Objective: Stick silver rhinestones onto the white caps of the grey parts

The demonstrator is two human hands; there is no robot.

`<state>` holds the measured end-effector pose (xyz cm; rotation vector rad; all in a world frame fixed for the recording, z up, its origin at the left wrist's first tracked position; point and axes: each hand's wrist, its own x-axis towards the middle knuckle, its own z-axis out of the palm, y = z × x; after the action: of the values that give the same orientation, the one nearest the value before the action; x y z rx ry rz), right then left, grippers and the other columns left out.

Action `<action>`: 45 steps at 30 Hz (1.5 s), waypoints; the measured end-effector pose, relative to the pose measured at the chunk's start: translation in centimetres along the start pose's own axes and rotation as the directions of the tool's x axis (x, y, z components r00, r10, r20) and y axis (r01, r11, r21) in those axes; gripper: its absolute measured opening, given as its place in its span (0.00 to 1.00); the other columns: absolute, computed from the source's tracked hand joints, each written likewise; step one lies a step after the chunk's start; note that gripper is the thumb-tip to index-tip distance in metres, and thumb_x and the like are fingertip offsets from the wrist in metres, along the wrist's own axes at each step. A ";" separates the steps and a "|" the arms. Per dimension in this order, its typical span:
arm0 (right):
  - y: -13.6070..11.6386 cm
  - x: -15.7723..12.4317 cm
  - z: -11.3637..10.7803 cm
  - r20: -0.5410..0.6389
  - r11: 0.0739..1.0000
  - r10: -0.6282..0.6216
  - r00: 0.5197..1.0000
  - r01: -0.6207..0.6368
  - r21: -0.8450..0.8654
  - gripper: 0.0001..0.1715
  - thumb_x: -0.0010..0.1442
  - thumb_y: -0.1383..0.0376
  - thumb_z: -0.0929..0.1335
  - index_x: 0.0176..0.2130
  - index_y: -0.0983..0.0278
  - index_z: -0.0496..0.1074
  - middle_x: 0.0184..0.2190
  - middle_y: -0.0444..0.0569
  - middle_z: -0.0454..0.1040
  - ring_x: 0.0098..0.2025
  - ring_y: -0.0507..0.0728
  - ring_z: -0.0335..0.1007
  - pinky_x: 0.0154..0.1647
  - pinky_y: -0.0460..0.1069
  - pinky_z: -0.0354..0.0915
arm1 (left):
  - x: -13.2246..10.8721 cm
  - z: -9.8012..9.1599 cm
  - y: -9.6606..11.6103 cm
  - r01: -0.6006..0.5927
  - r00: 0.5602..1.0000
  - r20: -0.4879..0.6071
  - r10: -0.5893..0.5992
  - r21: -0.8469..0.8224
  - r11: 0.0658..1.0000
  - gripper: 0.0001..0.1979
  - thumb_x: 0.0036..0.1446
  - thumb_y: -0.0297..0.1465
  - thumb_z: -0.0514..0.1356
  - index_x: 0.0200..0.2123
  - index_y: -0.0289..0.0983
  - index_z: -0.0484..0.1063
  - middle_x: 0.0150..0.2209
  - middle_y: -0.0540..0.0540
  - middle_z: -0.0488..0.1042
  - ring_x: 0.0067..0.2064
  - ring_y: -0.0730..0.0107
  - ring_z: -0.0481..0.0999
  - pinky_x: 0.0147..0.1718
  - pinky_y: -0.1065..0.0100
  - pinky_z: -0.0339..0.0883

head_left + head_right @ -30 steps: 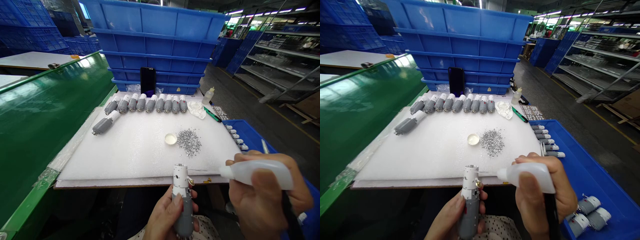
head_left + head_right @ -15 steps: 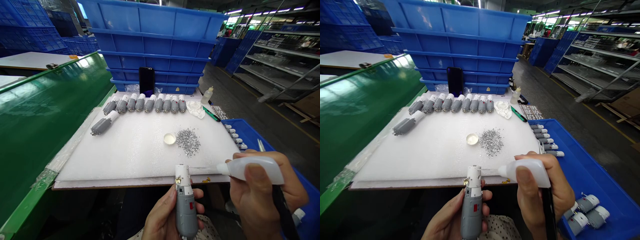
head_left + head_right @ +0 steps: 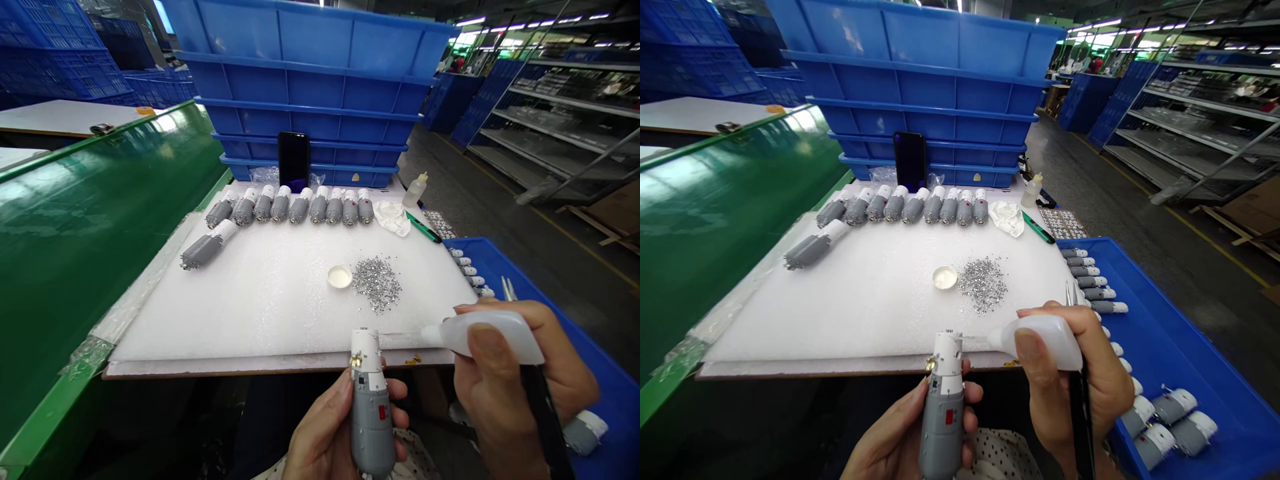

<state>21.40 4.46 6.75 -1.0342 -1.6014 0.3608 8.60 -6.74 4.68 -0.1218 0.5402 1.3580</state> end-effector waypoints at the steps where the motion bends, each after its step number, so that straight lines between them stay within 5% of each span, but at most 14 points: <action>1: 0.0 0.0 0.2 -0.038 1.000 0.000 0.999 0.000 0.001 0.16 0.63 0.53 0.67 0.32 0.63 0.70 0.28 0.50 0.70 0.28 0.57 0.67 0.24 0.50 0.61 | 0.0 0.0 0.0 0.000 1.000 0.000 0.000 0.000 1.000 0.18 0.67 0.33 0.52 0.47 0.29 0.78 0.44 0.34 0.80 0.40 0.60 0.78 0.37 0.64 0.72; 16: -0.8 0.3 1.0 -0.138 0.996 0.033 0.990 -0.021 0.091 0.18 0.58 0.51 0.70 0.28 0.62 0.72 0.26 0.49 0.71 0.27 0.57 0.67 0.28 0.54 0.61 | 0.0 -0.2 -0.2 -0.005 1.000 -0.007 0.005 -0.002 1.000 0.18 0.67 0.33 0.53 0.48 0.29 0.78 0.44 0.34 0.79 0.40 0.60 0.77 0.37 0.63 0.72; 22: -0.9 0.9 0.8 -0.136 0.923 0.222 0.966 -0.163 0.349 0.13 0.55 0.55 0.73 0.29 0.61 0.73 0.26 0.49 0.69 0.25 0.56 0.63 0.23 0.51 0.56 | -0.2 -0.2 -0.2 0.021 1.000 -0.008 -0.021 -0.035 0.999 0.19 0.67 0.34 0.51 0.50 0.28 0.77 0.45 0.33 0.78 0.40 0.60 0.77 0.38 0.63 0.71; 25: 0.7 2.8 0.1 0.029 0.708 0.430 0.903 -0.357 0.609 0.11 0.60 0.56 0.69 0.32 0.62 0.73 0.18 0.41 0.56 0.18 0.51 0.49 0.17 0.48 0.49 | -0.3 -0.1 0.0 0.045 0.999 0.023 -0.043 -0.076 0.996 0.22 0.69 0.34 0.48 0.51 0.27 0.76 0.44 0.33 0.78 0.39 0.62 0.77 0.37 0.64 0.70; 28: 3.9 5.1 -0.7 0.346 0.555 0.445 0.826 -0.557 0.617 0.17 0.63 0.51 0.63 0.32 0.61 0.71 0.19 0.37 0.46 0.19 0.51 0.38 0.17 0.47 0.44 | -0.3 -0.2 0.1 0.073 0.996 0.048 -0.069 -0.085 0.994 0.24 0.70 0.36 0.46 0.51 0.28 0.76 0.42 0.35 0.79 0.36 0.64 0.78 0.34 0.67 0.70; 31: 7.2 6.4 -0.9 0.475 0.704 0.338 0.813 -0.553 0.446 0.19 0.60 0.49 0.63 0.28 0.61 0.67 0.23 0.42 0.56 0.21 0.52 0.49 0.20 0.49 0.53 | -0.3 -0.3 0.2 0.090 0.994 0.059 -0.088 -0.040 0.995 0.26 0.70 0.38 0.45 0.50 0.27 0.77 0.40 0.35 0.79 0.31 0.67 0.77 0.29 0.69 0.68; 35: 10.1 6.8 -0.1 0.432 0.831 0.306 0.848 -0.460 0.313 0.14 0.55 0.53 0.69 0.32 0.62 0.68 0.30 0.48 0.70 0.31 0.58 0.66 0.31 0.54 0.63 | -0.3 -0.5 0.2 0.074 0.995 0.065 -0.071 -0.040 0.996 0.26 0.67 0.42 0.50 0.47 0.26 0.78 0.37 0.36 0.78 0.29 0.68 0.75 0.26 0.71 0.66; 40: 12.8 7.7 1.6 0.271 0.978 0.194 0.943 -0.208 0.021 0.22 0.49 0.57 0.75 0.23 0.61 0.60 0.20 0.38 0.57 0.24 0.51 0.51 0.27 0.50 0.50 | -0.4 -0.5 0.1 0.034 0.999 0.018 -0.032 -0.084 0.996 0.18 0.61 0.37 0.61 0.46 0.28 0.77 0.34 0.42 0.76 0.29 0.71 0.73 0.24 0.73 0.64; 45: 14.6 7.8 2.5 0.258 0.985 0.126 0.958 -0.089 -0.149 0.23 0.49 0.57 0.75 0.24 0.60 0.58 0.19 0.38 0.58 0.23 0.52 0.51 0.27 0.51 0.48 | 0.0 -0.7 0.3 0.068 0.996 0.070 -0.058 -0.148 0.987 0.21 0.62 0.39 0.59 0.45 0.24 0.76 0.30 0.42 0.74 0.26 0.74 0.71 0.23 0.73 0.61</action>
<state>25.59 19.46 0.61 -1.2208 -1.8343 0.4871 8.15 -6.94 4.14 -0.2154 0.3759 1.3358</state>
